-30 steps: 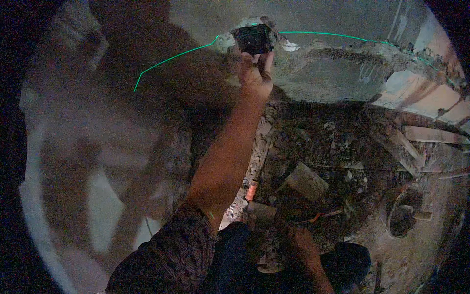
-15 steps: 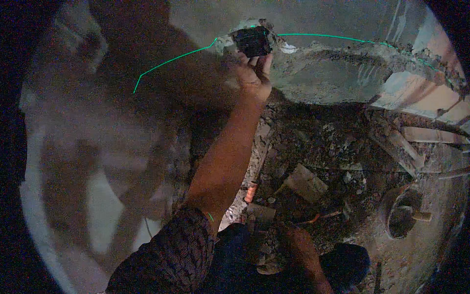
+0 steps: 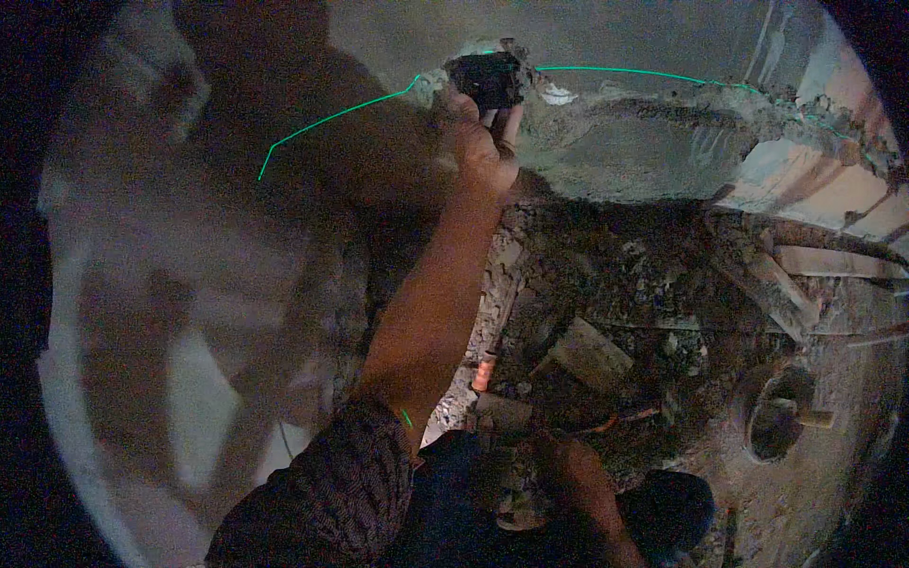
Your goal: Chiseling a wall and installing a plastic electrical back box using a hammer and chisel.
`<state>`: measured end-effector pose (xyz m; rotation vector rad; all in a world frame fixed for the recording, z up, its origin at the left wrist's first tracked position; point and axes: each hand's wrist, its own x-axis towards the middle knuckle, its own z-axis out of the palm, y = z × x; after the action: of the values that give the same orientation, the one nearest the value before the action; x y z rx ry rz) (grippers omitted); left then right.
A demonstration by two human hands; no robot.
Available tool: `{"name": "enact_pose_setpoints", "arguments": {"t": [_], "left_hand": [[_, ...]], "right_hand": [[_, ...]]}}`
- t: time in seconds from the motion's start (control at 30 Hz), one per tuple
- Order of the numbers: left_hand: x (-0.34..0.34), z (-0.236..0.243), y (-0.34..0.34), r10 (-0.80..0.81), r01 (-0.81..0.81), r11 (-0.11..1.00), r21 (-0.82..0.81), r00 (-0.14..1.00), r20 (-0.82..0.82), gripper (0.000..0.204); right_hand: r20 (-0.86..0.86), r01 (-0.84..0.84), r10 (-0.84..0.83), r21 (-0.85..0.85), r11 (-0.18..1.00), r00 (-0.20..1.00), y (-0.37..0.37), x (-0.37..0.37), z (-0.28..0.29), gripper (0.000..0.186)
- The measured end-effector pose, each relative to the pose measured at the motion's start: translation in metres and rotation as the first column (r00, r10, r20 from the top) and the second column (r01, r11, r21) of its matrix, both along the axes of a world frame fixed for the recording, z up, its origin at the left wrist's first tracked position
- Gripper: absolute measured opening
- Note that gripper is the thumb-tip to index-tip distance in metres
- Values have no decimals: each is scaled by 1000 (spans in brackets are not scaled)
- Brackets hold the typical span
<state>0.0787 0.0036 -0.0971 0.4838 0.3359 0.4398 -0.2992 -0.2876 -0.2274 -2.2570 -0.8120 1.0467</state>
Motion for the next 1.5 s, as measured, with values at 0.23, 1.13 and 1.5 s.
{"name": "enact_pose_setpoints", "arguments": {"t": [0.23,1.13,1.5], "left_hand": [[-4,5,-6,19,-17,999,-47,999,33,46],[22,-28,42,-118,78,940,333,988,101,63],[8,-14,28,-101,71,968,240,988,113,57]], "right_hand": [[-20,220,-219,98,971,975,-8,-8,0,45],[196,138,-315,606,784,929,36,-6,-49,41],[29,56,-66,259,964,997,31,16,20,43]]}}
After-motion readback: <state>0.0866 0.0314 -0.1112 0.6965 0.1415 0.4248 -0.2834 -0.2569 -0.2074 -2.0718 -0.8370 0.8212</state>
